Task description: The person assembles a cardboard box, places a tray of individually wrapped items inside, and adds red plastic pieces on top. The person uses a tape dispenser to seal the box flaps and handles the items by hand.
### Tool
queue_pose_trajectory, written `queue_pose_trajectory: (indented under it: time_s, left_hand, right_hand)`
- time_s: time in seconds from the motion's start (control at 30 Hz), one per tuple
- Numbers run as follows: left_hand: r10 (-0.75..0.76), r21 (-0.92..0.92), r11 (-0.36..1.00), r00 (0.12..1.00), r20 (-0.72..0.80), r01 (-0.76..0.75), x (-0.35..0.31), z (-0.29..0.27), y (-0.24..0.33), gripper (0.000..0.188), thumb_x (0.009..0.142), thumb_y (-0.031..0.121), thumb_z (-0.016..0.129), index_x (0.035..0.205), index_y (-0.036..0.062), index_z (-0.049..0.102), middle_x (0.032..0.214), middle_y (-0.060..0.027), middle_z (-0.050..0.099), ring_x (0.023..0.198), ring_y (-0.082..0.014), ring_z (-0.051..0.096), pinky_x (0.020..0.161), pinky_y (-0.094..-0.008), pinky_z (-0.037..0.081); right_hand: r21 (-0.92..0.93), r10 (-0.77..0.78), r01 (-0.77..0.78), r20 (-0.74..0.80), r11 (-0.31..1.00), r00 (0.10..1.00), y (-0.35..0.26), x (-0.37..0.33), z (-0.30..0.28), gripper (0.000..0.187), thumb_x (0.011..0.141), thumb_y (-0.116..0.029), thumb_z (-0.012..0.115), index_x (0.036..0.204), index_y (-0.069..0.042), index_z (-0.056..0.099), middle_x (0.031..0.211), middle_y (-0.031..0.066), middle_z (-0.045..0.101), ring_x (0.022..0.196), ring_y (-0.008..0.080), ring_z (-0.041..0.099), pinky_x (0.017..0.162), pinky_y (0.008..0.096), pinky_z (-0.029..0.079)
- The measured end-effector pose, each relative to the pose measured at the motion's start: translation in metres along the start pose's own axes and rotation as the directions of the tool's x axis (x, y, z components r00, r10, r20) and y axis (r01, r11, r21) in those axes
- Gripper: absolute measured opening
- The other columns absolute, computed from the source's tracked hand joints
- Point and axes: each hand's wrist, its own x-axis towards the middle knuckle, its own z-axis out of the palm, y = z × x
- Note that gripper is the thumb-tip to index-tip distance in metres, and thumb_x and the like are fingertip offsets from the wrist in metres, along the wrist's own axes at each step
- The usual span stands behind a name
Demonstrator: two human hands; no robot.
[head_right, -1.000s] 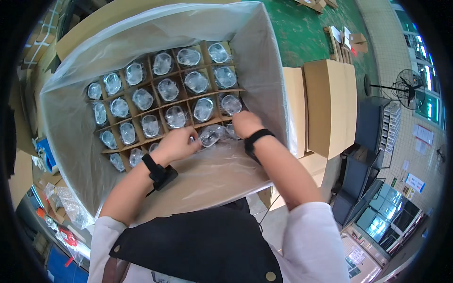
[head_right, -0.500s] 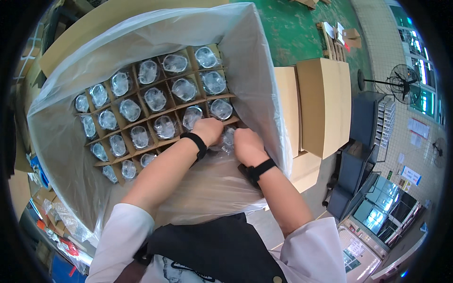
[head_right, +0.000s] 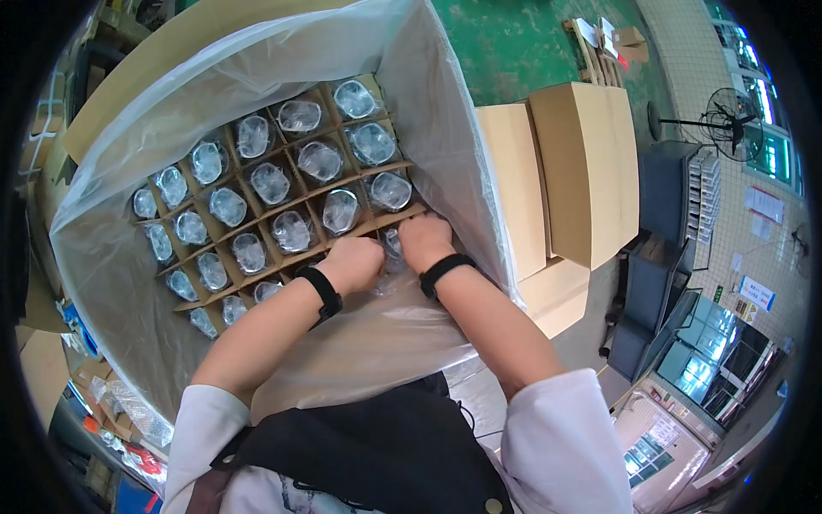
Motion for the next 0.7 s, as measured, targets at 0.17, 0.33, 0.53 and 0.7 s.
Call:
queue_pose_trajectory:
  time_s: [0.17,0.33,0.53,0.7]
  left_hand:
    - [-0.249,-0.256,0.951,0.924,-0.291,0.175,0.017,-0.024,0.006,0.026,0.08,0.029,0.067,0.089,0.005,0.069,0.096,-0.0174,0.067,0.09,-0.0335,0.066,0.076,-0.0421,0.053]
    - [-0.291,-0.072,0.953,0.955,0.05,0.294,0.036,-0.02,0.035,0.038,0.078,0.039,0.073,0.095,0.0045,0.069,0.105,-0.0134,0.068,0.1,-0.0273,0.066,0.08,-0.0378,0.054]
    - [-0.26,-0.042,0.965,0.965,-0.036,0.259,0.032,0.005,0.024,0.019,0.072,0.017,0.071,0.086,0.004,0.07,0.092,-0.0169,0.069,0.088,-0.0315,0.068,0.075,-0.0412,0.055]
    - [-0.35,-0.31,0.903,0.927,-0.135,0.296,-0.002,-0.028,0.029,0.024,0.072,0.023,0.068,0.079,-0.0003,0.068,0.082,-0.0219,0.067,0.079,-0.0384,0.066,0.073,-0.0456,0.054]
  right_hand:
    - [0.191,0.044,-0.074,0.154,0.979,0.987,0.007,-0.017,-0.025,0.016,0.079,-0.008,0.062,0.09,0.0,0.07,0.095,0.0234,0.067,0.091,0.0379,0.066,0.079,0.0444,0.054]
    - [0.165,0.173,-0.196,0.141,0.967,0.975,0.007,-0.039,-0.048,0.014,0.078,-0.006,0.062,0.088,0.002,0.069,0.095,0.0243,0.067,0.092,0.0382,0.066,0.079,0.0442,0.054]
    - [0.099,0.174,-0.162,-0.123,0.982,0.977,0.001,-0.027,-0.03,0.012,0.075,-0.004,0.062,0.084,-0.002,0.07,0.091,0.0221,0.068,0.087,0.0357,0.068,0.076,0.0427,0.055]
    - [0.015,0.056,-0.055,-0.116,0.998,0.992,-0.007,-0.012,-0.018,0.016,0.079,-0.006,0.062,0.092,-0.008,0.071,0.095,0.0165,0.07,0.089,0.0306,0.069,0.073,0.0376,0.056]
